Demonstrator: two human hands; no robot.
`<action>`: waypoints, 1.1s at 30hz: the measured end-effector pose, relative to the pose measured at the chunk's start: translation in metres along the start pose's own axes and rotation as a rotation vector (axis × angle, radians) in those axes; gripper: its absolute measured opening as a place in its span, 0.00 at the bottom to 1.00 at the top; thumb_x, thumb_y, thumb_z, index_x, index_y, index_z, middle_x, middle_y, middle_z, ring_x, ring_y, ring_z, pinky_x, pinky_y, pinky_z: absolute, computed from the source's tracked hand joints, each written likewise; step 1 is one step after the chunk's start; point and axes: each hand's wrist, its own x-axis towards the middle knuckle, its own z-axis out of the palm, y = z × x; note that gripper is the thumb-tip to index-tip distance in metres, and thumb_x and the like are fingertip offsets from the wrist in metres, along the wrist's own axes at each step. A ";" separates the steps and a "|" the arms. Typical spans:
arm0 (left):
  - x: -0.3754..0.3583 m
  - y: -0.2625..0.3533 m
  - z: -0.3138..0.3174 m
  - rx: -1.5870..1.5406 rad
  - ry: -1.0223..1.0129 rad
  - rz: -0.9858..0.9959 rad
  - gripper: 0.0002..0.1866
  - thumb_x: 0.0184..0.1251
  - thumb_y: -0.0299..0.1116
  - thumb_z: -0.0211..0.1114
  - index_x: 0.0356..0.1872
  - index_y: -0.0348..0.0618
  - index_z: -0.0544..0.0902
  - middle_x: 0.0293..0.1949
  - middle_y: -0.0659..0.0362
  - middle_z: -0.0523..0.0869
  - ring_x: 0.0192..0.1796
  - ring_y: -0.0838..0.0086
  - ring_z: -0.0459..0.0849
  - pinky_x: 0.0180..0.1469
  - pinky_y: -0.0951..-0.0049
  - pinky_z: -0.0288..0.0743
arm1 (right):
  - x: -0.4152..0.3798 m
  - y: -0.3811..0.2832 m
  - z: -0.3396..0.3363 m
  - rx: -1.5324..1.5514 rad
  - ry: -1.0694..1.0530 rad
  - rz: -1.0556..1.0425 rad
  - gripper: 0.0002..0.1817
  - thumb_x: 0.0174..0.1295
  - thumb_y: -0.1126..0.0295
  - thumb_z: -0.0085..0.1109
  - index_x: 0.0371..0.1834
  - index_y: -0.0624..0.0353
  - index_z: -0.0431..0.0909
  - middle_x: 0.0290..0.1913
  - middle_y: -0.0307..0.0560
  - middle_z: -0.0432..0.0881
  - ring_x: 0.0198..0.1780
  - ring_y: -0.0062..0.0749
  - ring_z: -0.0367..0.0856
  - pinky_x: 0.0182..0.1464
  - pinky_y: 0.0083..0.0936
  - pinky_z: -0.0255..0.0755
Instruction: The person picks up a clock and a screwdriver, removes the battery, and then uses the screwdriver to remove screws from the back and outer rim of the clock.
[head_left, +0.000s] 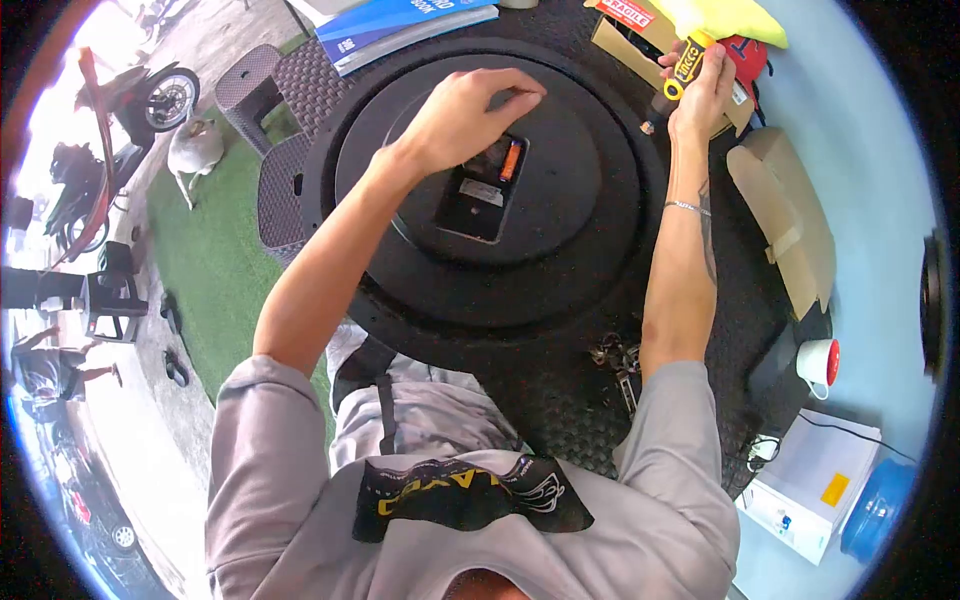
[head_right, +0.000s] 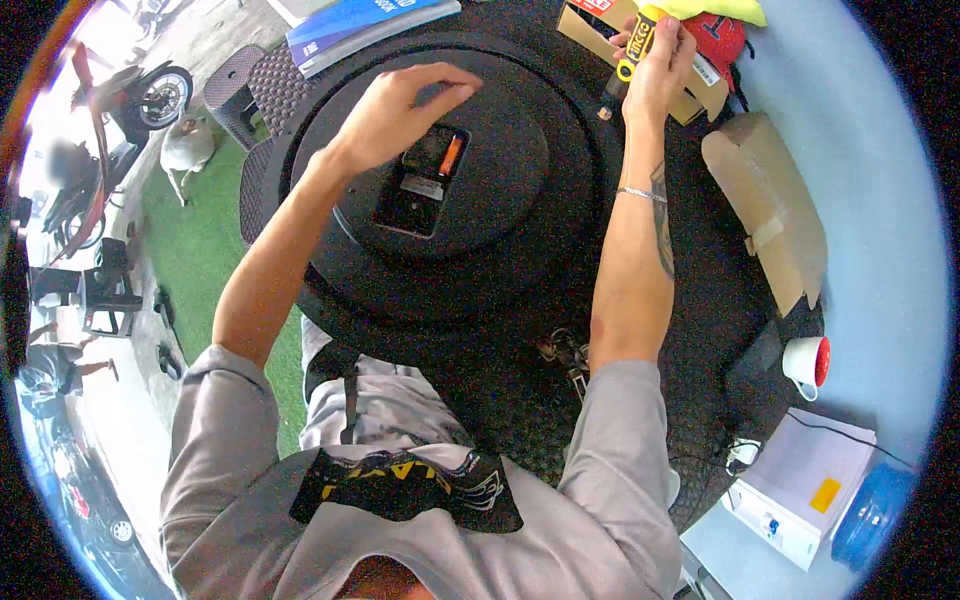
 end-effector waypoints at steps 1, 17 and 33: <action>-0.010 0.007 -0.007 0.012 0.016 -0.017 0.13 0.70 0.35 0.61 0.48 0.40 0.84 0.48 0.51 0.87 0.53 0.60 0.85 0.57 0.65 0.75 | 0.001 0.001 0.001 0.000 -0.025 0.017 0.22 0.75 0.50 0.44 0.48 0.62 0.66 0.33 0.52 0.82 0.24 0.32 0.82 0.24 0.23 0.74; -0.030 0.023 0.030 0.148 0.007 0.054 0.11 0.66 0.35 0.64 0.45 0.43 0.84 0.50 0.51 0.83 0.58 0.56 0.79 0.62 0.61 0.73 | -0.009 -0.009 -0.014 -0.061 -0.028 0.005 0.24 0.75 0.46 0.41 0.50 0.59 0.63 0.32 0.48 0.79 0.24 0.30 0.81 0.27 0.25 0.78; 0.076 0.018 0.126 0.229 -0.198 -0.138 0.13 0.60 0.35 0.60 0.43 0.48 0.87 0.51 0.54 0.84 0.59 0.57 0.78 0.60 0.60 0.75 | 0.001 0.013 -0.004 0.104 0.106 0.208 0.26 0.73 0.42 0.40 0.48 0.55 0.72 0.35 0.42 0.81 0.27 0.25 0.79 0.28 0.25 0.74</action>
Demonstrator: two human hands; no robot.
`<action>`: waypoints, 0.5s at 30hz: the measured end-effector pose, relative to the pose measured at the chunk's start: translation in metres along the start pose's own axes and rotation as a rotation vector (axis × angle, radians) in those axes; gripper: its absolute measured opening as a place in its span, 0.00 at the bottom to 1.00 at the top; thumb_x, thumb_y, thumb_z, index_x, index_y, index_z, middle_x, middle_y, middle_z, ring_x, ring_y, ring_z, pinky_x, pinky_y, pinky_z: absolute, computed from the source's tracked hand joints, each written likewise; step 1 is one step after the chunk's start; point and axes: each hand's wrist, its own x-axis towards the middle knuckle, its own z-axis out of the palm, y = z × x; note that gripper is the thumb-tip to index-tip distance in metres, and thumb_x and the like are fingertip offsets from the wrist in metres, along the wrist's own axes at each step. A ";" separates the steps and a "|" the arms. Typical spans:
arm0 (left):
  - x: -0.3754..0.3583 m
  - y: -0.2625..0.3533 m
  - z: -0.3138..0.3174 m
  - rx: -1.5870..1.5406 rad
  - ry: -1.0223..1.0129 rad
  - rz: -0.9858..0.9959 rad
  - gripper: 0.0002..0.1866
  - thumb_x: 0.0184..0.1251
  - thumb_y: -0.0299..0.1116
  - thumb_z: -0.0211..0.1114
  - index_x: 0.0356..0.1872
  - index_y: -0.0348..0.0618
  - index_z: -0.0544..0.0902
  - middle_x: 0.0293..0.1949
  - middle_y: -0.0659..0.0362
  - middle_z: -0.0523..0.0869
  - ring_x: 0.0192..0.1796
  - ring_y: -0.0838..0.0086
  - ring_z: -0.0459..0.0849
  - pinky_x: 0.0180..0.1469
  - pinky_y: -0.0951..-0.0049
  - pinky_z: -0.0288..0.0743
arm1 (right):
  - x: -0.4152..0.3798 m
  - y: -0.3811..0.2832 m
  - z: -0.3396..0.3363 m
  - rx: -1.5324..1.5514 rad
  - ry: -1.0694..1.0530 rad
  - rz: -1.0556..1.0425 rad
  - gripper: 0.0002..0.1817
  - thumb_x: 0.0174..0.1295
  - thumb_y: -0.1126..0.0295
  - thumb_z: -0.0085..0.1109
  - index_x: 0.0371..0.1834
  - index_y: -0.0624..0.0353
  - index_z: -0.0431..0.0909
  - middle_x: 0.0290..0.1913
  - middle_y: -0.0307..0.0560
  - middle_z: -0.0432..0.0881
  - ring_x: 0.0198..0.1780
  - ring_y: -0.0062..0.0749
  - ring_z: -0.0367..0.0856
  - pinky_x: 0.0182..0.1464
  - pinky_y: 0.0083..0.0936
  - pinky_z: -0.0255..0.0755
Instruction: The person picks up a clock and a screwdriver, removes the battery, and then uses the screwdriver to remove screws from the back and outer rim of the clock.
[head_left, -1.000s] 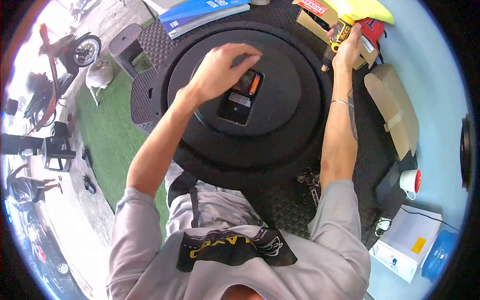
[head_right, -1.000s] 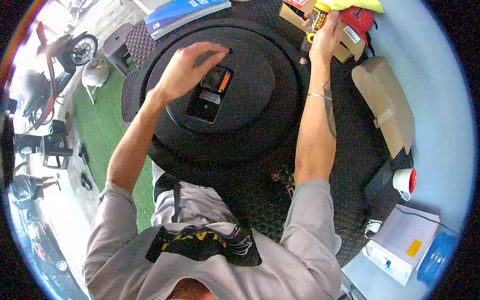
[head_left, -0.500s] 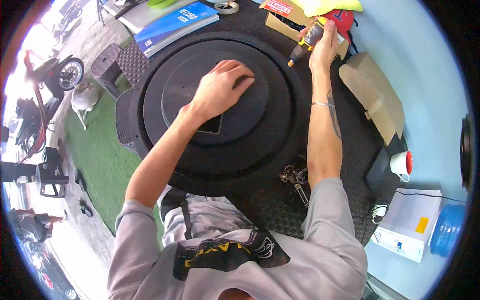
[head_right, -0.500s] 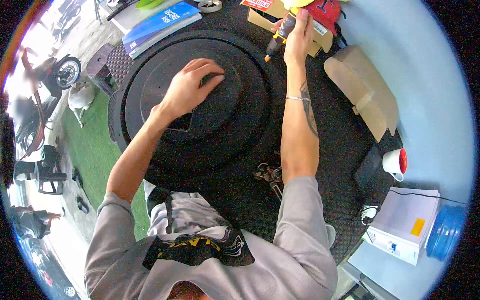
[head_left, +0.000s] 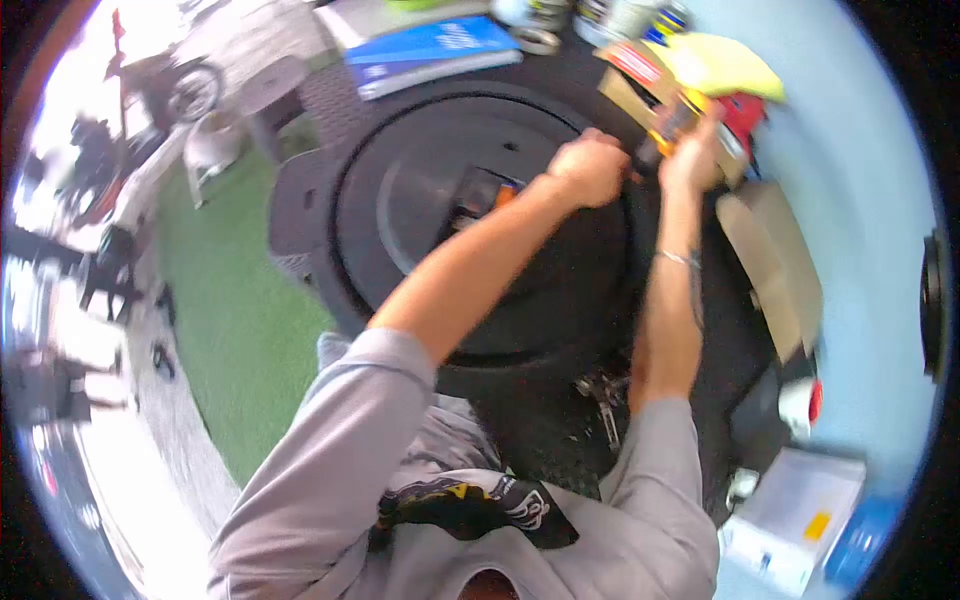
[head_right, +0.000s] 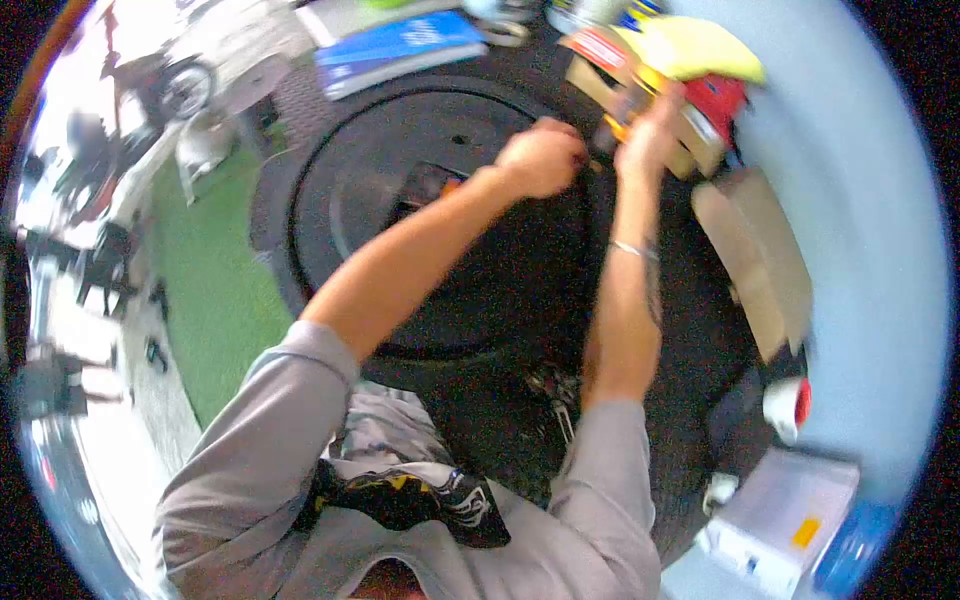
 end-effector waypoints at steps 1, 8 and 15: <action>-0.002 0.008 -0.009 0.048 -0.091 -0.063 0.14 0.58 0.34 0.60 0.43 0.48 0.88 0.50 0.54 0.85 0.57 0.57 0.80 0.57 0.60 0.77 | -0.006 -0.007 -0.001 0.017 -0.117 0.027 0.24 0.74 0.43 0.39 0.47 0.53 0.72 0.33 0.39 0.78 0.26 0.24 0.76 0.28 0.24 0.72; 0.006 -0.001 0.011 0.015 0.087 0.055 0.15 0.58 0.41 0.65 0.43 0.46 0.86 0.50 0.54 0.82 0.59 0.59 0.75 0.61 0.61 0.72 | -0.015 -0.014 0.025 -0.240 0.001 -0.222 0.21 0.71 0.49 0.53 0.43 0.58 0.66 0.24 0.44 0.72 0.20 0.25 0.72 0.20 0.22 0.67; 0.006 0.001 0.013 0.015 0.084 0.029 0.18 0.57 0.42 0.67 0.46 0.46 0.86 0.52 0.54 0.81 0.60 0.59 0.74 0.62 0.62 0.71 | -0.010 -0.018 0.009 -0.104 -0.039 -0.028 0.28 0.75 0.43 0.35 0.46 0.60 0.73 0.35 0.42 0.75 0.25 0.22 0.71 0.28 0.21 0.69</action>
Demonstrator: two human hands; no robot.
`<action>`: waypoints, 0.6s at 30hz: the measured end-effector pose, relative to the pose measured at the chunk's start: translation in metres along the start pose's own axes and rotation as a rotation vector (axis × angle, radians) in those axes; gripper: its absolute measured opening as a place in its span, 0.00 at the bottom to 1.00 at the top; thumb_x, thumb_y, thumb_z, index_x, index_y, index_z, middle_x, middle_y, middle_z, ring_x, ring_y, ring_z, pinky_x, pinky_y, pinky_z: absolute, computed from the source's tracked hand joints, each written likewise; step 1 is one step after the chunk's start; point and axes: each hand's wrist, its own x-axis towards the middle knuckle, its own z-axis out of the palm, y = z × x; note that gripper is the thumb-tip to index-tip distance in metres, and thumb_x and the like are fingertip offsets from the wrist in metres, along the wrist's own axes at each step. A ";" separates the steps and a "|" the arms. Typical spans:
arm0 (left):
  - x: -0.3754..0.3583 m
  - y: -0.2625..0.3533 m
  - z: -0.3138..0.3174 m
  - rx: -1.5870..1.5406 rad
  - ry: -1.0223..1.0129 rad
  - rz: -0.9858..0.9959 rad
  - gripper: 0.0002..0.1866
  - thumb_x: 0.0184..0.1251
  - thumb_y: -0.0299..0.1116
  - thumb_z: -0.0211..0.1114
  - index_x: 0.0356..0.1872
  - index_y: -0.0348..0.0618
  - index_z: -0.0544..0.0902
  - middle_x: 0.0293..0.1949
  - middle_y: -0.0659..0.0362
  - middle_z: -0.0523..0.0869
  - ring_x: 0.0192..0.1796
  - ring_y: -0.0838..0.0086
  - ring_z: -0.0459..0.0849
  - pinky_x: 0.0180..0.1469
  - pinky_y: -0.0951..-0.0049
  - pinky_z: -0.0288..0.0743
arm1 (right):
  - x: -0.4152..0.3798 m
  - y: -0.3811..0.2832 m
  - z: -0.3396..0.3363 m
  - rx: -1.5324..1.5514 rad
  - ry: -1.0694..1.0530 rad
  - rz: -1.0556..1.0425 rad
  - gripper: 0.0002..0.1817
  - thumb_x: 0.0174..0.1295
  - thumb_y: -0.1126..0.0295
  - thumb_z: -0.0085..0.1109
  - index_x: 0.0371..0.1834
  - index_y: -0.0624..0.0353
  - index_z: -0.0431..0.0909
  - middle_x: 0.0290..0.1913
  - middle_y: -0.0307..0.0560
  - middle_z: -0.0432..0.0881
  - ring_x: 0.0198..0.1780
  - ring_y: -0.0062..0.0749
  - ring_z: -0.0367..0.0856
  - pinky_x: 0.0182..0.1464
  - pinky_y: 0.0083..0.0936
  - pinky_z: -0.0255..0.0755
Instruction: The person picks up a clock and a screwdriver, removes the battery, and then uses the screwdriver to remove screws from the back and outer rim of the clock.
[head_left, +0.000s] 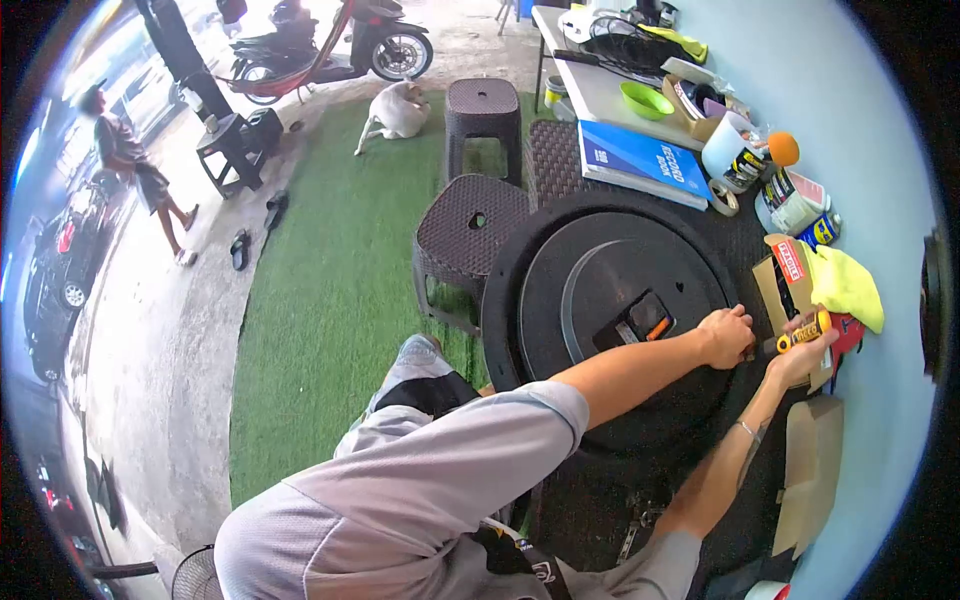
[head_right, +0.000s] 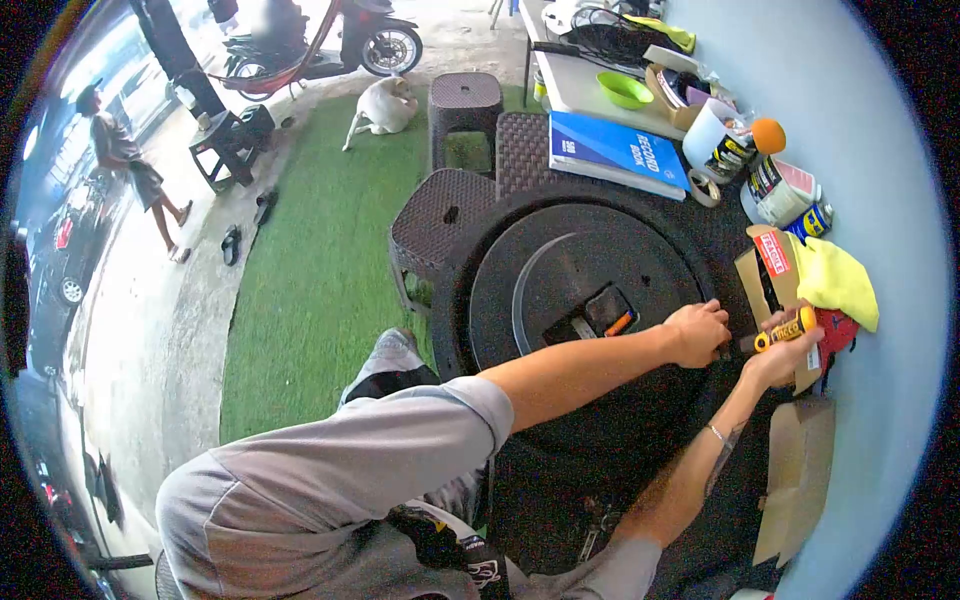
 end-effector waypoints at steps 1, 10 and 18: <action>-0.002 0.000 -0.002 0.008 -0.010 -0.003 0.18 0.57 0.42 0.67 0.46 0.46 0.86 0.52 0.54 0.81 0.60 0.59 0.74 0.62 0.62 0.71 | -0.001 0.000 0.002 -0.020 0.022 -0.067 0.26 0.75 0.45 0.38 0.47 0.60 0.71 0.34 0.43 0.75 0.24 0.22 0.71 0.26 0.21 0.68; 0.000 -0.003 0.000 -0.038 -0.018 -0.012 0.15 0.58 0.41 0.64 0.42 0.46 0.86 0.50 0.54 0.82 0.60 0.58 0.75 0.61 0.61 0.74 | -0.003 -0.003 0.003 -0.173 0.042 -0.065 0.27 0.74 0.44 0.39 0.48 0.59 0.75 0.29 0.38 0.74 0.28 0.20 0.72 0.29 0.20 0.69; -0.004 -0.002 -0.008 0.015 0.008 0.030 0.16 0.63 0.43 0.63 0.47 0.48 0.86 0.53 0.55 0.82 0.62 0.58 0.74 0.62 0.59 0.73 | -0.008 -0.004 0.015 0.008 -0.028 -0.186 0.17 0.72 0.57 0.54 0.49 0.57 0.63 0.31 0.43 0.74 0.22 0.26 0.75 0.23 0.23 0.71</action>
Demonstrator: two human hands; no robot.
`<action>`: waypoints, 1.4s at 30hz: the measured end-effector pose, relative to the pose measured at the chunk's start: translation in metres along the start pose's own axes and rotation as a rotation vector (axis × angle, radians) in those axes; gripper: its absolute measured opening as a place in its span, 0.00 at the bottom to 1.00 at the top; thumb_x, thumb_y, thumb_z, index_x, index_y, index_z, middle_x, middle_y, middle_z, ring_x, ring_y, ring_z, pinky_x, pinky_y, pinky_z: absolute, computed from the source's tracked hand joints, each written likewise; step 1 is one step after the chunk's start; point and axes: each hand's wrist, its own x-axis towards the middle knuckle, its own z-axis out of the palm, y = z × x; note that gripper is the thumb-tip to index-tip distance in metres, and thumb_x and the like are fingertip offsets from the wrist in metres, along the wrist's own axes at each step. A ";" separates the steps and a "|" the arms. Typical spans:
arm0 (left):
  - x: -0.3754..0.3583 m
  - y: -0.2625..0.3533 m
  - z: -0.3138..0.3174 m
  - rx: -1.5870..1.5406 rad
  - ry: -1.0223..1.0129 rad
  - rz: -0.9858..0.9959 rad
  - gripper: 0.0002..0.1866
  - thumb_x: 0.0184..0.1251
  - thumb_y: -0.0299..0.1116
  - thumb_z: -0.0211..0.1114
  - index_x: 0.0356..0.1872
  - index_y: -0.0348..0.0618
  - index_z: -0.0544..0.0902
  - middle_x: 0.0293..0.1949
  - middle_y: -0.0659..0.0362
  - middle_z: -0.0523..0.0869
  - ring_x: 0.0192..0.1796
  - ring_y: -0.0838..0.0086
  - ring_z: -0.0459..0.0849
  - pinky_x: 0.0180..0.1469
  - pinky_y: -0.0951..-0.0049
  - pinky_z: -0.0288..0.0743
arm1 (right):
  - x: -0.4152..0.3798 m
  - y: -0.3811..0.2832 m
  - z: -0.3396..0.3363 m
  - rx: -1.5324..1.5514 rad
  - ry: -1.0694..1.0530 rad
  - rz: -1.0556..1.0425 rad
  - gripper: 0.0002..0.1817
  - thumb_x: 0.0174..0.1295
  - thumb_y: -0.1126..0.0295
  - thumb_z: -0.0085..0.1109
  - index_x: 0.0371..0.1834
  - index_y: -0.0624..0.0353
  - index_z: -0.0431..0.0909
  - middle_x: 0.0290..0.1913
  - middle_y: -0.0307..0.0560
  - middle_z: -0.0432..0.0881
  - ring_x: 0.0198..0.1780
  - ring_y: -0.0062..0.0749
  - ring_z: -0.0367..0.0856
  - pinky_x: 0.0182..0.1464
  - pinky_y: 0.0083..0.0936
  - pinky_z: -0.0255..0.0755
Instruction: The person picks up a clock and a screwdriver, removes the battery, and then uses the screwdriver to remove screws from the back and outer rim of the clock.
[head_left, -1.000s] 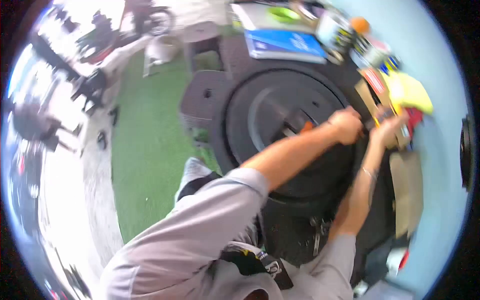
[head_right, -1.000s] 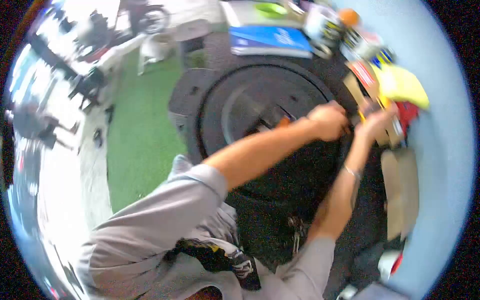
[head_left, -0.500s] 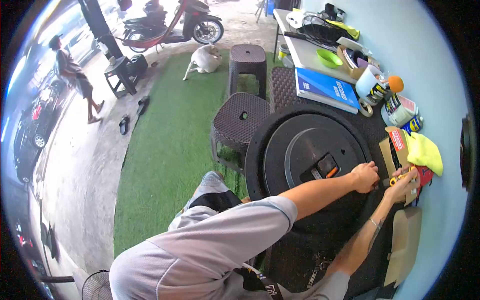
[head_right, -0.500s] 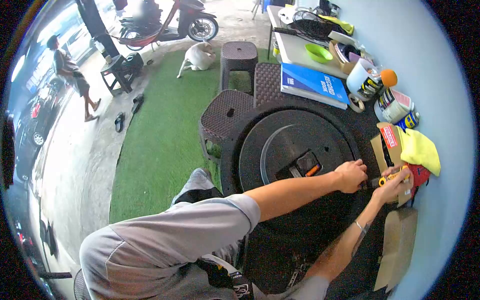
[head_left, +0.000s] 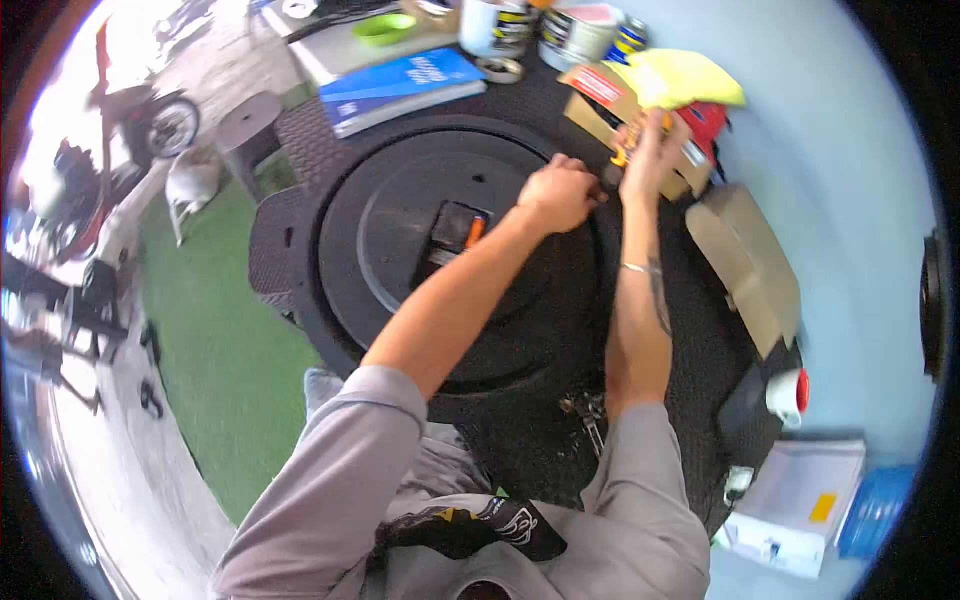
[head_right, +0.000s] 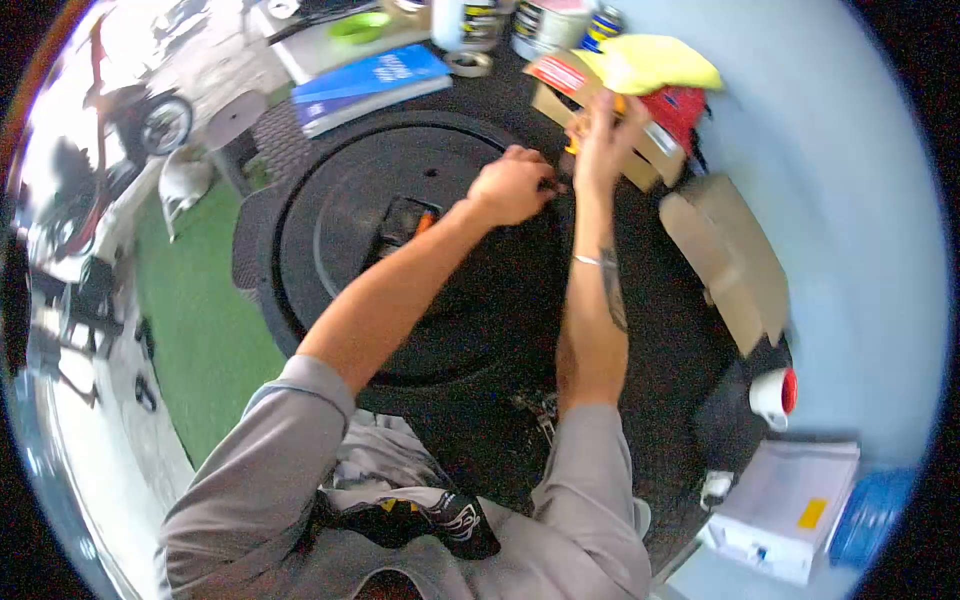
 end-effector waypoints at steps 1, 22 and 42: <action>-0.001 0.000 -0.002 -0.016 -0.020 -0.001 0.15 0.63 0.43 0.63 0.47 0.49 0.86 0.54 0.55 0.81 0.62 0.58 0.73 0.63 0.60 0.72 | 0.001 0.003 -0.001 0.003 -0.013 -0.033 0.18 0.74 0.54 0.50 0.48 0.59 0.66 0.33 0.45 0.76 0.23 0.26 0.76 0.25 0.23 0.73; -0.003 -0.001 -0.003 -0.050 -0.023 -0.005 0.15 0.63 0.39 0.63 0.49 0.49 0.85 0.53 0.56 0.81 0.62 0.59 0.73 0.63 0.61 0.71 | -0.005 0.002 -0.003 -0.147 -0.046 -0.143 0.21 0.75 0.52 0.44 0.50 0.62 0.58 0.30 0.46 0.73 0.21 0.23 0.74 0.20 0.17 0.68; -0.003 -0.001 -0.003 -0.060 -0.027 -0.004 0.12 0.64 0.37 0.64 0.47 0.51 0.86 0.55 0.56 0.80 0.63 0.59 0.72 0.65 0.61 0.70 | -0.003 0.005 -0.008 0.091 -0.080 0.087 0.32 0.75 0.42 0.32 0.53 0.63 0.71 0.31 0.43 0.74 0.21 0.27 0.75 0.22 0.25 0.73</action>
